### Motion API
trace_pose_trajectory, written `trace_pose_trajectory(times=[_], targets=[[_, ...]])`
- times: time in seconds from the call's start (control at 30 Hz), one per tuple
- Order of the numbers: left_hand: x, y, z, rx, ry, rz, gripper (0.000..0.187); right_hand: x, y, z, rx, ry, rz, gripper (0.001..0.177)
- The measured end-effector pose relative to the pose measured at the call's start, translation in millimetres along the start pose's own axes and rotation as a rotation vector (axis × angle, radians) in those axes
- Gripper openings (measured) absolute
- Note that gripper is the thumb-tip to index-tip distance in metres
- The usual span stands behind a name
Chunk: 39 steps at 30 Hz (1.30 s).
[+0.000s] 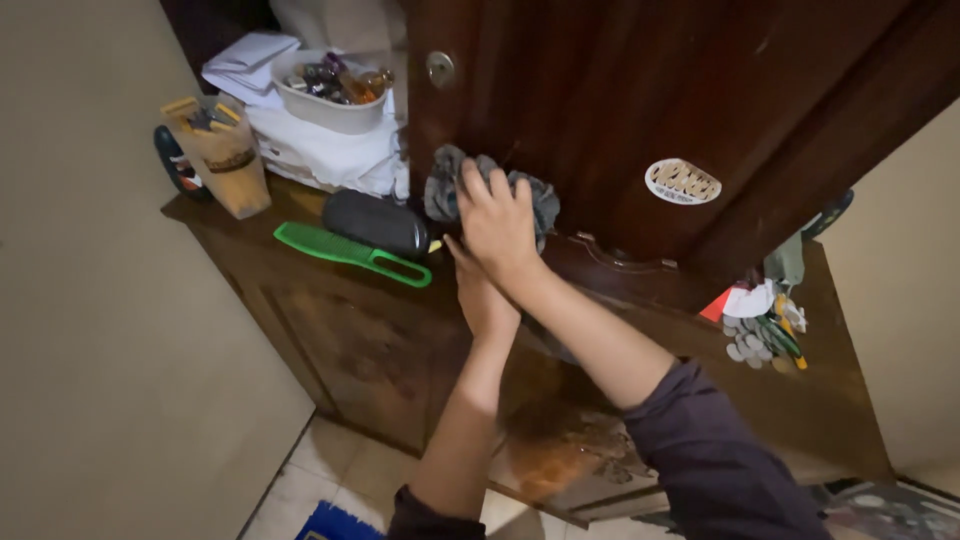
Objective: Wiping the surface and doors of a wooden wardrobe with a cloth.
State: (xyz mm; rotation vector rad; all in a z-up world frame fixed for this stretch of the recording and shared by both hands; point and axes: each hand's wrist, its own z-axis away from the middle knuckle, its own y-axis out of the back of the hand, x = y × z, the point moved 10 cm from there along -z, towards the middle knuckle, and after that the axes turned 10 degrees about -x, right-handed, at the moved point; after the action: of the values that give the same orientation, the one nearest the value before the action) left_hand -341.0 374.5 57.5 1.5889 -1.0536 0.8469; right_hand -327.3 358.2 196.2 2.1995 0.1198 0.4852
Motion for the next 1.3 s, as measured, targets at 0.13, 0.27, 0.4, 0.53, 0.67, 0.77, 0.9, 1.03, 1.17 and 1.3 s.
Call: trace_pose_trajectory(times=[0.13,0.27,0.4,0.53,0.67,0.77,0.9,1.03,1.17,1.3], targets=[[-26,-9,-4,-0.001,0.081,0.162,0.109,-4,-43,9,-0.046,0.005,0.071,0.060],[-19,-12,1,0.092,-0.165,-0.075,0.097,-6,-31,5,-0.173,-0.013,0.037,0.054],[-12,-10,3,0.127,-0.257,-0.027,0.095,-3,-33,5,-0.156,-0.020,0.077,0.051],[3,-6,-1,0.049,-0.178,-0.100,0.081,-3,-42,12,-0.105,0.018,0.105,0.048],[16,4,10,0.139,-0.288,-0.191,0.098,5,-25,11,-0.021,-0.009,0.075,0.045],[29,22,14,0.063,-0.131,0.101,0.104,16,-11,0,0.107,-0.067,0.130,0.035],[3,7,8,0.128,-0.159,0.070,0.094,38,36,-22,0.320,-0.153,0.198,0.030],[11,9,8,0.093,-0.137,0.061,0.090,58,70,-44,0.400,-0.165,0.168,0.029],[15,14,8,0.089,-0.138,0.047,0.089,79,105,-70,0.497,-0.168,0.188,0.031],[29,19,12,0.103,-0.219,0.060,0.086,99,137,-101,0.583,-0.170,0.252,0.034]])
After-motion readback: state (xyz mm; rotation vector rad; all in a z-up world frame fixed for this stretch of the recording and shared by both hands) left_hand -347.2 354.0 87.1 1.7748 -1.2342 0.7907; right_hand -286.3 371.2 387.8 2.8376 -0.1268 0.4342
